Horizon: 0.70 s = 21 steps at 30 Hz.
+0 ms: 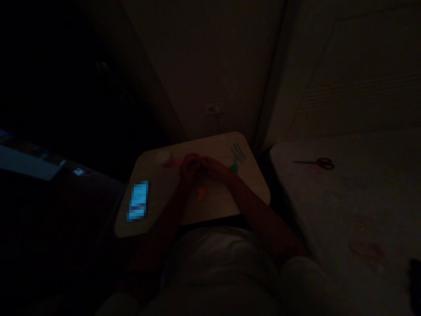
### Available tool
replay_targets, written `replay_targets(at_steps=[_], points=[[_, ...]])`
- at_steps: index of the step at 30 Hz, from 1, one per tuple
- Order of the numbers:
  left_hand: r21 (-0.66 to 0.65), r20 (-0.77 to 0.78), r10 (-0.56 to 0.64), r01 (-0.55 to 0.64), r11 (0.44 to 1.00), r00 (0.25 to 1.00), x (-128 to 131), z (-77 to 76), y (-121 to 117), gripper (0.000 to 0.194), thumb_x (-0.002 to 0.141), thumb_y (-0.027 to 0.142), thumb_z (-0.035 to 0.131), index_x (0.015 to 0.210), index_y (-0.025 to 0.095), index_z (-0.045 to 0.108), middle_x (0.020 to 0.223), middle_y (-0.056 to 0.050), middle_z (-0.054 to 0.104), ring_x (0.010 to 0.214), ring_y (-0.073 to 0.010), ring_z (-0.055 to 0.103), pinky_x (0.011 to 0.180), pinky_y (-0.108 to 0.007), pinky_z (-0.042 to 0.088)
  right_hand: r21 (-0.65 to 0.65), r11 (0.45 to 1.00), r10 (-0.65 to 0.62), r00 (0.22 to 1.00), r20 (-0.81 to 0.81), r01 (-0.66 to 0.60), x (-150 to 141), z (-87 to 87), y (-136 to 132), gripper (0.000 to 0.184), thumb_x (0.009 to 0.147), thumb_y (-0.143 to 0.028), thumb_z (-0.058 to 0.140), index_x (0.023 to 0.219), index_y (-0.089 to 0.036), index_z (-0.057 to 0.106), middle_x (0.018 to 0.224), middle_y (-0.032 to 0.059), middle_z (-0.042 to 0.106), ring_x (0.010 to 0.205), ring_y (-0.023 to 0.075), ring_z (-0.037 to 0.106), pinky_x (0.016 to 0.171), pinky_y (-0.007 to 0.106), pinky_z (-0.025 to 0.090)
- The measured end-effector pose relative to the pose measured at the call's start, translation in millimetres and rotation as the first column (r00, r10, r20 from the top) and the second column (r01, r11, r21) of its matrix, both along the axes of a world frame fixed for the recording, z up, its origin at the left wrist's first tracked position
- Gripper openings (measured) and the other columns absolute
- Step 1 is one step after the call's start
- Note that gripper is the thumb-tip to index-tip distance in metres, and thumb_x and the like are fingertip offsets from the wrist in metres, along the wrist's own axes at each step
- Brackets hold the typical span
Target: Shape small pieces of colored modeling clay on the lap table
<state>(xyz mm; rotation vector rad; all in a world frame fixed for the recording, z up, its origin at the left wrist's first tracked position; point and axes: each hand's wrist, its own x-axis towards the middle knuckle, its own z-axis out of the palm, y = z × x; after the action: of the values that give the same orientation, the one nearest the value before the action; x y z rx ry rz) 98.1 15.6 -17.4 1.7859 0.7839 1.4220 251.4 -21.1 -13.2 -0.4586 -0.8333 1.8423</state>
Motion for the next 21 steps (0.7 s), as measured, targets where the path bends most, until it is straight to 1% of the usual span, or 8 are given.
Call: replay_targets(at_steps=[2,4,6,8,11,15,18,21], points=[[-0.006,0.001,0.048,-0.048,0.999,0.999,0.3,1.9,-0.4,0.032,0.083,0.054,0.071,0.087,0.022,0.068,0.103,-0.007,0.061,0.102,-0.0232,0.062,0.09,-0.038,0.054,0.062,0.996,-0.06,0.998,0.001,0.06,-1.7,-2.5,0.8,0.039,0.074,-0.024,0.084,0.107,-0.023,0.064,0.102,0.0015,0.072,0.085,0.0146,0.068,0.075,0.025,0.057],[-0.005,-0.015,0.11,-0.11,0.994,0.994,0.8,3.6,-1.7,0.031,0.083,0.052,0.071,0.088,0.022,0.067,0.1,-0.006,0.061,0.098,-0.0216,0.062,0.086,-0.035,0.053,0.093,0.984,-0.152,0.988,0.017,0.15,-3.0,-5.1,2.5,0.045,0.069,-0.021,0.087,0.106,-0.025,0.064,0.103,-0.0001,0.072,0.091,0.0149,0.068,0.079,0.025,0.057],[-0.002,-0.028,0.165,-0.165,0.986,0.986,1.2,4.8,-3.0,0.03,0.082,0.05,0.072,0.088,0.021,0.066,0.097,-0.005,0.062,0.094,-0.0204,0.062,0.081,-0.033,0.053,0.131,0.962,-0.252,0.965,0.072,0.241,-3.5,-6.6,4.5,0.041,0.07,-0.025,0.087,0.105,-0.025,0.065,0.103,-0.0003,0.072,0.094,0.0152,0.067,0.081,0.025,0.056],[-0.017,-0.033,0.192,-0.192,0.981,0.981,1.1,5.7,-3.8,0.032,0.081,0.051,0.073,0.087,0.021,0.065,0.094,-0.004,0.062,0.09,-0.0193,0.062,0.077,-0.031,0.052,0.182,0.935,-0.333,0.929,0.16,0.304,-3.3,-6.9,6.6,0.034,0.074,-0.031,0.085,0.102,-0.024,0.068,0.099,0.0005,0.072,0.093,0.0153,0.065,0.082,0.026,0.054],[-0.074,-0.007,0.155,-0.155,0.985,0.988,0.0,6.9,-4.0,0.036,0.083,0.057,0.07,0.088,0.021,0.065,0.09,-0.004,0.064,0.085,-0.0187,0.062,0.074,-0.031,0.052,0.228,0.902,-0.418,0.873,0.25,0.367,-2.2,-6.2,9.4,0.032,0.075,-0.038,0.083,0.099,-0.022,0.07,0.096,0.0009,0.071,0.088,0.0153,0.063,0.081,0.026,0.053],[-0.109,0.045,0.058,-0.052,0.993,0.997,-2.3,8.7,-3.6,0.043,0.089,0.062,0.058,0.088,0.02,0.067,0.089,-0.006,0.067,0.086,-0.021,0.064,0.079,-0.035,0.054,0.209,0.884,-0.462,0.849,0.256,0.418,0.1,-5.0,10.0,0.034,0.073,-0.04,0.084,0.098,-0.022,0.07,0.09,0.0002,0.071,0.079,0.0141,0.062,0.072,0.024,0.052],[-0.097,0.037,0.041,-0.037,0.995,0.998,-3.3,8.8,-4.3,0.037,0.088,0.057,0.061,0.088,0.02,0.068,0.087,-0.005,0.066,0.084,-0.0204,0.064,0.078,-0.034,0.054,0.203,0.893,-0.446,0.848,0.286,0.401,1.5,-3.6,8.7,0.033,0.072,-0.039,0.084,0.095,-0.021,0.071,0.085,0.0011,0.072,0.072,0.0142,0.061,0.065,0.025,0.05],[-0.093,0.017,0.044,-0.042,0.995,0.999,-3.3,8.1,-5.8,0.032,0.086,0.052,0.067,0.091,0.021,0.068,0.087,-0.004,0.067,0.082,-0.0197,0.064,0.076,-0.033,0.053,0.187,0.899,-0.437,0.852,0.289,0.397,1.7,-3.3,8.3,0.032,0.07,-0.038,0.085,0.09,-0.019,0.071,0.079,0.001,0.071,0.068,0.0141,0.062,0.063,0.025,0.049]])
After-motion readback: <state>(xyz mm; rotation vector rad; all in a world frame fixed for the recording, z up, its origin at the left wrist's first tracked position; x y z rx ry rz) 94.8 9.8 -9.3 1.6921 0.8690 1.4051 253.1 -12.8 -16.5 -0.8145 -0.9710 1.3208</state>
